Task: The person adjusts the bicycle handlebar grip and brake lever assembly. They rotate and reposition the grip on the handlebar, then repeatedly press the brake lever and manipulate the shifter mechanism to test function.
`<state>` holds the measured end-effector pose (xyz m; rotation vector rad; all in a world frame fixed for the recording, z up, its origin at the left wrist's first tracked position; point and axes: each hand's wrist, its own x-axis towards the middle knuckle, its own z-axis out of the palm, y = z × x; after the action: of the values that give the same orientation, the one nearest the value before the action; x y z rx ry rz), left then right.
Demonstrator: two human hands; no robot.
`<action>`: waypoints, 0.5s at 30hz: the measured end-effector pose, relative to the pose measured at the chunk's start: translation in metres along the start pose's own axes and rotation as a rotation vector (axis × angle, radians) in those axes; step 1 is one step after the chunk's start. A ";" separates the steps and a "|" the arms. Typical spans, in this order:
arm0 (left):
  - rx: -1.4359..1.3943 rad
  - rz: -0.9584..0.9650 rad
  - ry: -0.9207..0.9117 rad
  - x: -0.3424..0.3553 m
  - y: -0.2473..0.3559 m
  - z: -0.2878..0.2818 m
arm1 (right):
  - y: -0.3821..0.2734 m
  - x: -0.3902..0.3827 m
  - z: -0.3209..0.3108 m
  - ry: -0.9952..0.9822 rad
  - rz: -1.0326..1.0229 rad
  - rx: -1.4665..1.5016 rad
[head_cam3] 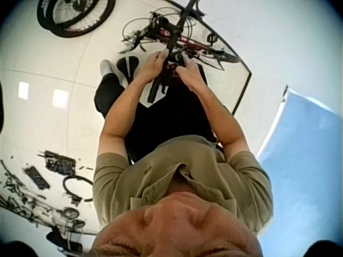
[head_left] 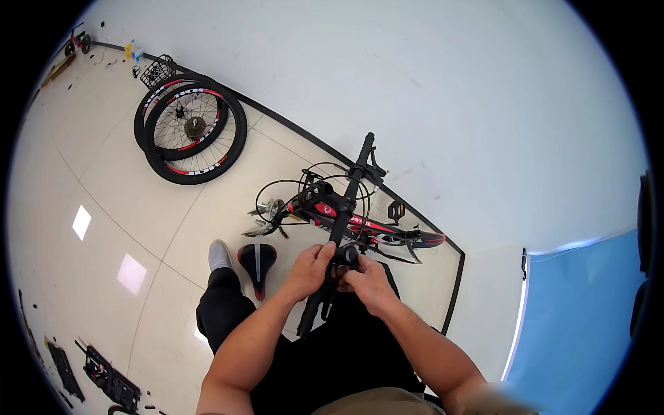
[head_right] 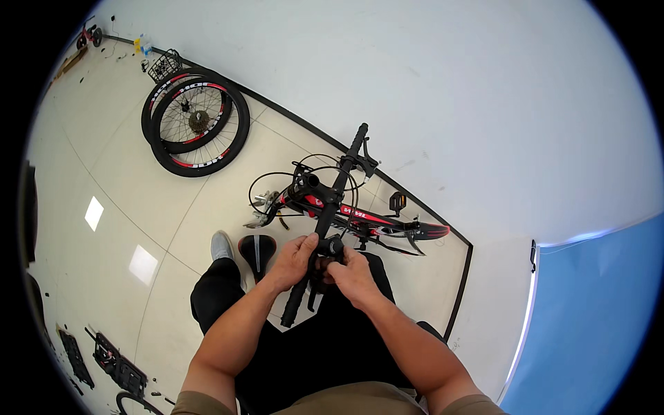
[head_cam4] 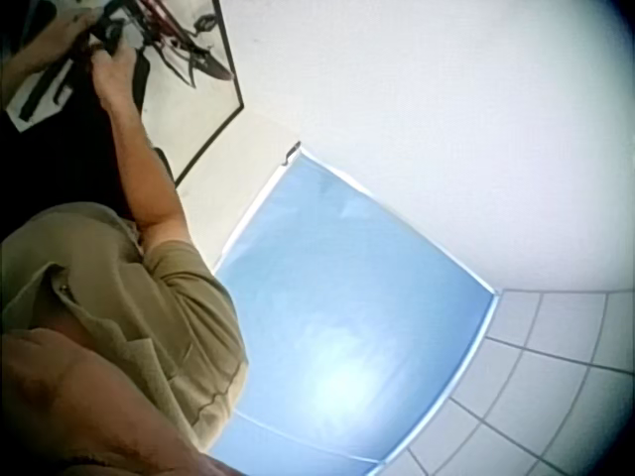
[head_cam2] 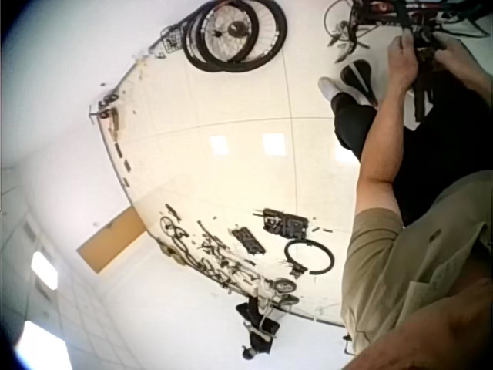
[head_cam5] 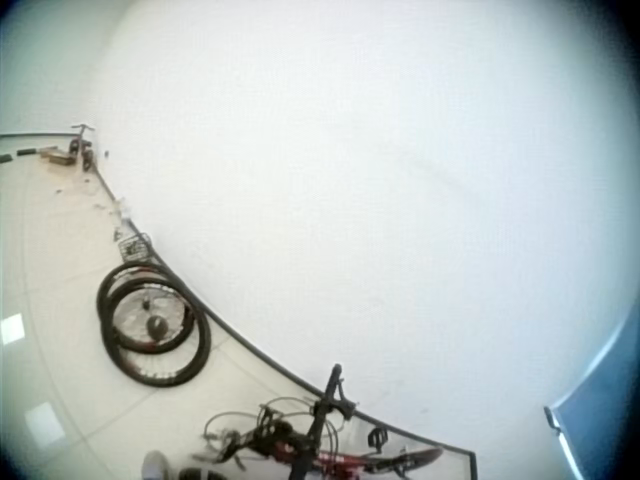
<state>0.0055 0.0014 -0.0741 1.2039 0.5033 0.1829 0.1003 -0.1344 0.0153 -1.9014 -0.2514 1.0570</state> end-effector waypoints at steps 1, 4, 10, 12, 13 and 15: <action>-0.004 -0.015 -0.004 -0.001 0.003 -0.001 | -0.001 -0.001 -0.004 -0.043 -0.021 -0.028; -0.050 -0.048 -0.023 -0.003 0.011 -0.003 | -0.014 -0.009 -0.010 -0.101 0.034 0.007; -0.182 -0.083 -0.074 -0.002 0.012 -0.006 | -0.018 -0.019 0.004 0.065 -0.032 0.021; -0.200 -0.090 -0.089 0.001 0.008 -0.008 | -0.012 -0.015 0.003 0.064 -0.100 -0.004; -0.197 -0.090 -0.087 0.000 0.009 -0.007 | -0.009 -0.012 0.002 0.066 -0.133 -0.017; -0.191 -0.091 -0.082 -0.001 0.011 -0.006 | 0.000 -0.007 -0.004 0.054 -0.184 -0.094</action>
<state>0.0027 0.0101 -0.0649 0.9961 0.4567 0.1009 0.0988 -0.1407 0.0197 -1.9456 -0.4430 0.8834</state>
